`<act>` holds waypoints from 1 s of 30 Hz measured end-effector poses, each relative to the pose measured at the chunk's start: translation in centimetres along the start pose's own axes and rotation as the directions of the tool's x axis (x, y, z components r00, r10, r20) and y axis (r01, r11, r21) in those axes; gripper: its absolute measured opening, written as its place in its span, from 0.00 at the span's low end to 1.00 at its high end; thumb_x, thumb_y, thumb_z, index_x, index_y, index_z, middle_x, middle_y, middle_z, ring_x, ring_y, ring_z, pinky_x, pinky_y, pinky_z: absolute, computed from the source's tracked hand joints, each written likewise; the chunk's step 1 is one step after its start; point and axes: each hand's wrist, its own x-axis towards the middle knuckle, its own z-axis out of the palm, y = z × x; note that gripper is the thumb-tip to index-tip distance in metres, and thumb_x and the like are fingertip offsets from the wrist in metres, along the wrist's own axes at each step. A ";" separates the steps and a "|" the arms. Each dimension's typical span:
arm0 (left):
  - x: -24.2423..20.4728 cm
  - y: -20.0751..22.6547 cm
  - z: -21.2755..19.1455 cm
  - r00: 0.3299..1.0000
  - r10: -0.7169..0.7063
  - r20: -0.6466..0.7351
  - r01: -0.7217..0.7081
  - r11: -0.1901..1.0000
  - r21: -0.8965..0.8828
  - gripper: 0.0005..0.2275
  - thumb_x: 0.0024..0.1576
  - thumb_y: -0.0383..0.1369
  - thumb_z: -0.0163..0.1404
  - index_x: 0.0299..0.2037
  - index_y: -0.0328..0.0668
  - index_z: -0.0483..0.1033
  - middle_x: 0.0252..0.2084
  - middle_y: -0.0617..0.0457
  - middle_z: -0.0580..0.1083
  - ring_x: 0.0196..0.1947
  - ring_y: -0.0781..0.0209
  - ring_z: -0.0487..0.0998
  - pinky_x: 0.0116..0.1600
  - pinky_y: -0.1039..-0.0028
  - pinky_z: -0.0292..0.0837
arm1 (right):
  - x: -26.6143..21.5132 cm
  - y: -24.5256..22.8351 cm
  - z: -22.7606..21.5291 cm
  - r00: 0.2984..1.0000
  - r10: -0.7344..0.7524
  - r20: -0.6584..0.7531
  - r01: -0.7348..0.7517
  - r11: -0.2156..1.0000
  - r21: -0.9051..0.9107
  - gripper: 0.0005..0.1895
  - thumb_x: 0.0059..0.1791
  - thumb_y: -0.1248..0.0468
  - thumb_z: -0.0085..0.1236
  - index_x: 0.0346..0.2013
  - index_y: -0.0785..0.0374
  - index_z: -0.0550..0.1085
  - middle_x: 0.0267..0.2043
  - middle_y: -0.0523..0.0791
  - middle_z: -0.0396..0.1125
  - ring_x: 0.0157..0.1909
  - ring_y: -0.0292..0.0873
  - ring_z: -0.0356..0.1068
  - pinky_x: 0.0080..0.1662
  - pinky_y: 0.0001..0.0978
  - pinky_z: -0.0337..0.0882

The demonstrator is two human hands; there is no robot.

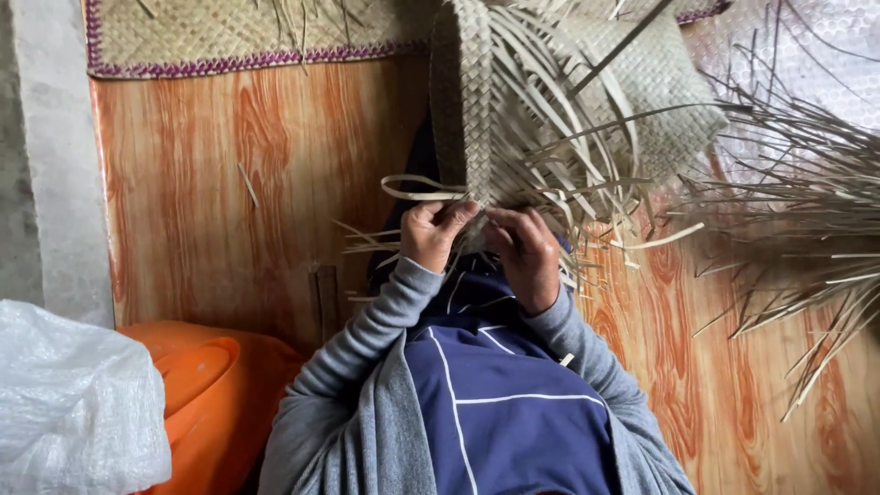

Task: Weaving the rim of a basket by folding and tucking flexible strands into the main body of the weave.

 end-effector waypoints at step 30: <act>-3.0 -1.7 1.6 0.980 -0.038 -0.197 0.000 0.983 -0.186 0.09 0.53 0.33 0.66 0.34 0.36 0.81 0.27 0.47 0.78 0.33 0.65 0.77 0.39 0.67 0.77 | -3.2 1.2 -0.5 0.955 0.010 0.295 0.061 0.971 -0.229 0.17 0.52 0.71 0.56 0.53 0.54 0.78 0.36 0.49 0.66 0.32 0.63 0.73 0.33 0.51 0.74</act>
